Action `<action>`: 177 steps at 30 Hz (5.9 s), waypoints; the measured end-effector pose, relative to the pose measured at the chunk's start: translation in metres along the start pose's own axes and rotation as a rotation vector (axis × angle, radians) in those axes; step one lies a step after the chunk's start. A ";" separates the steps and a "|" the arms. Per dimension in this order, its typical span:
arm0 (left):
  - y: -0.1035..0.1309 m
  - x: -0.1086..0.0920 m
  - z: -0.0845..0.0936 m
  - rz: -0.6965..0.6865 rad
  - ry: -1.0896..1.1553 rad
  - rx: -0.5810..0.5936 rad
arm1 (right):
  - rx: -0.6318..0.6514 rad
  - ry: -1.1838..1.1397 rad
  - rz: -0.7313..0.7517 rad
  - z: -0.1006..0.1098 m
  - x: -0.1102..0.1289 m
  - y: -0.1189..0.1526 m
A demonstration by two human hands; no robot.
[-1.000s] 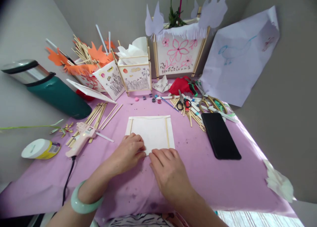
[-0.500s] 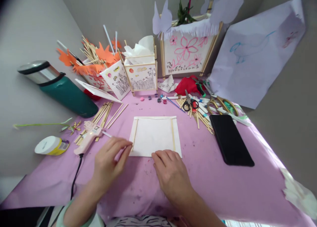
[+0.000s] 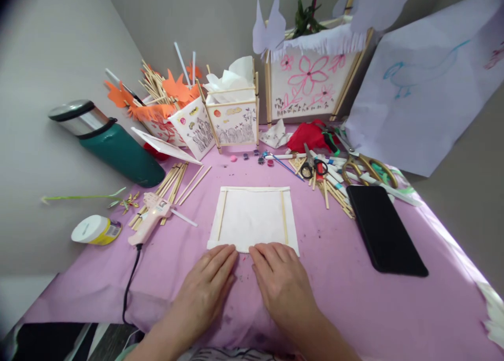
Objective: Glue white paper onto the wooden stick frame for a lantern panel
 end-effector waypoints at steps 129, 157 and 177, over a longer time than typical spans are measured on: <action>-0.149 0.083 -0.015 0.281 -0.077 0.033 | 0.251 0.231 -0.176 -0.038 -0.068 -0.083; -0.146 0.097 -0.021 0.970 1.125 -0.178 | -0.185 -0.903 -1.068 -0.007 -0.116 -0.084; -0.136 0.108 -0.041 0.938 0.982 -0.093 | -0.254 -0.671 -1.001 -0.018 -0.119 -0.078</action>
Point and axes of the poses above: each hand's wrist, its own y-axis away from the middle knuckle, its own z-axis out of the back of the hand, x = y × z, the point moved 2 cm from there along -y, towards the middle knuckle, and after that the axes turned 8 degrees about -x, right-handed, at the moved point
